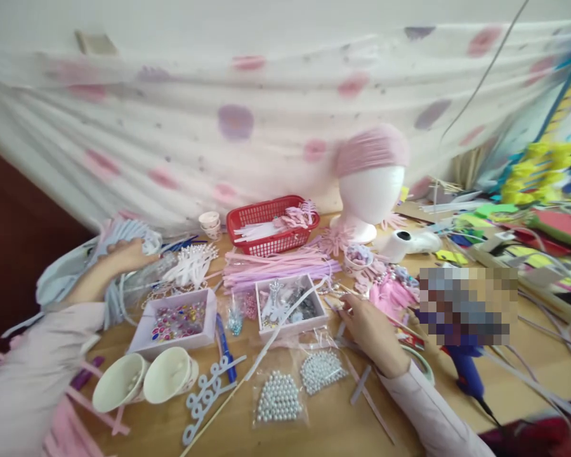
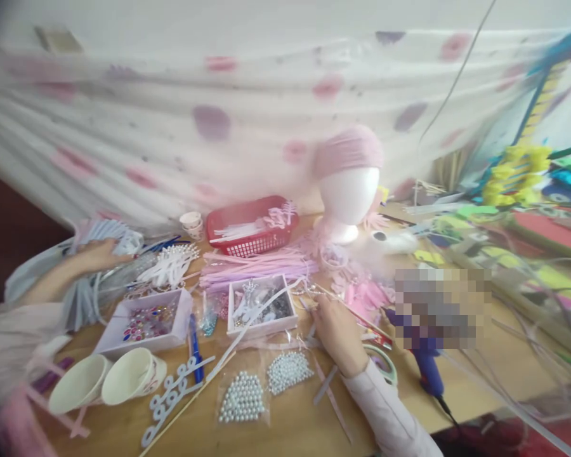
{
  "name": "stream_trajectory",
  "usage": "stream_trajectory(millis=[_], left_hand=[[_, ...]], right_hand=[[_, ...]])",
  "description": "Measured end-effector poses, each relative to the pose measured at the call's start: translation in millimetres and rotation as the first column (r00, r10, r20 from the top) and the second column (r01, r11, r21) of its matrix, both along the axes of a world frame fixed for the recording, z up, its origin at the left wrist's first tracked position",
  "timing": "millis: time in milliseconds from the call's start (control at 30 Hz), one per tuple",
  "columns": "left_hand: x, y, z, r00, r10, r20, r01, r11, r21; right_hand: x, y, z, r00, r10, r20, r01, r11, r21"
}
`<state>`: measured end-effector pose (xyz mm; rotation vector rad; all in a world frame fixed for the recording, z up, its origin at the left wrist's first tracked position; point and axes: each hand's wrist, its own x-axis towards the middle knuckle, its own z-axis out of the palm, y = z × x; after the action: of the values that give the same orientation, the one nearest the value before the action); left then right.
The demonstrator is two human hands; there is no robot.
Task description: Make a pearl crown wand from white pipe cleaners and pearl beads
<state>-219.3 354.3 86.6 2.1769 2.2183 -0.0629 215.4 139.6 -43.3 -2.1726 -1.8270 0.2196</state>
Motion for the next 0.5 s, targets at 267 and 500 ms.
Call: stream_trajectory(millis=[267,500], left_hand=[[80,-125,34.6,0.924,-0.177,0.339,0.108,0.971,0.212],[168,-238,-51.0,0.865,-0.191,0.464,0.22,0.976,-0.009]], right_hand=[[8,1,9.6,0.991,-0.046,-0.124,0.068,0.981,0.181],[8,-23,34.7,0.955,0.09,-0.284,0.014,0.938,0.346]])
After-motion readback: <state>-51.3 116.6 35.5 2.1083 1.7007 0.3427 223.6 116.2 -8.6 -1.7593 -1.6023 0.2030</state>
